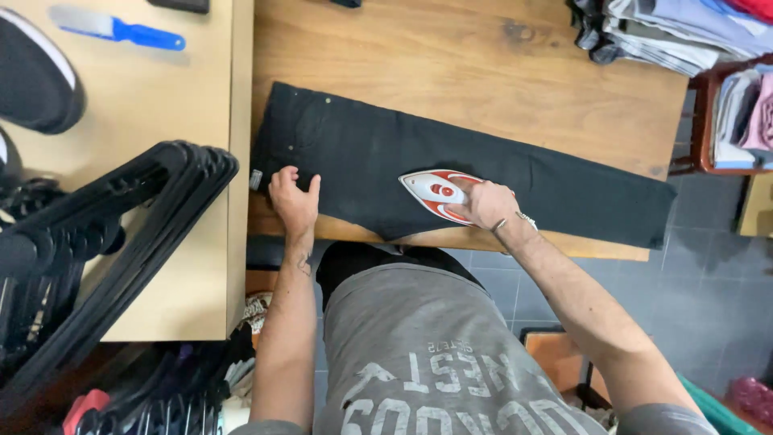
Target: Ironing a pair of black pants on a wooden table and then placing them on a hanger.
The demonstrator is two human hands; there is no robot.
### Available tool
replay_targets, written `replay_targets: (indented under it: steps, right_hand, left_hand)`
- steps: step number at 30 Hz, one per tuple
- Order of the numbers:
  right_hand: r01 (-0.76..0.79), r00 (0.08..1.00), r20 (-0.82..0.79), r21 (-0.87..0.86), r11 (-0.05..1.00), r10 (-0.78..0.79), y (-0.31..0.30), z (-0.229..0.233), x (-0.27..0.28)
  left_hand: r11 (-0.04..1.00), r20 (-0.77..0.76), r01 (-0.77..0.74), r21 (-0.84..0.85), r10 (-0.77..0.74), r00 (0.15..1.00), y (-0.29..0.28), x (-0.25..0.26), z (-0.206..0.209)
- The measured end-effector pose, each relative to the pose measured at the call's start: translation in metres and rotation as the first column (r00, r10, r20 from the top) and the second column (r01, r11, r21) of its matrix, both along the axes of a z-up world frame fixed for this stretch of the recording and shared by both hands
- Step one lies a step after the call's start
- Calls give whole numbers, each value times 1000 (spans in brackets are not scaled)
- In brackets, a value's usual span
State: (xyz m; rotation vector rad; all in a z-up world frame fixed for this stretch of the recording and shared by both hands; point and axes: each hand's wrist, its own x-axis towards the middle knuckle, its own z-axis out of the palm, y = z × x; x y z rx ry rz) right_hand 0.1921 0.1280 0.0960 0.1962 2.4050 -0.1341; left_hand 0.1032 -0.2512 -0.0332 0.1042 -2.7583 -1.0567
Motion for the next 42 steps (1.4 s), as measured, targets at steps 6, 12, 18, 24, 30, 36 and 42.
replay_targets:
  steps: [6, 12, 18, 24, 30, 36, 42]
  right_hand:
    - [360, 933, -21, 6, 933, -359, 52, 3, 24]
    - [599, 797, -109, 16, 800, -594, 132, -7, 68]
    - [752, 655, -134, 16, 659, -744, 173, 3, 107]
    - [867, 496, -69, -19, 498, -866, 216, 21, 141]
    - [965, 259, -107, 2, 260, -960, 270, 27, 180]
    - [992, 108, -173, -41, 117, -979, 314, 13, 215]
    - [995, -75, -178, -84, -61, -981, 362, -3, 238]
  left_hand:
    - [995, 170, 58, -75, -45, 984, -1, 0, -8]
    - [996, 219, 34, -85, -15, 976, 1, -9, -17]
    - [976, 183, 99, -194, -63, 981, -26, -12, -56]
    - [946, 185, 118, -301, -64, 981, -12, -7, -32]
    - [938, 264, 110, -329, -20, 964, -2, -11, -22]
    - [909, 329, 80, -409, 65, 942, 8, -17, -22]
    - [848, 416, -19, -530, 280, 865, 39, -18, 1]
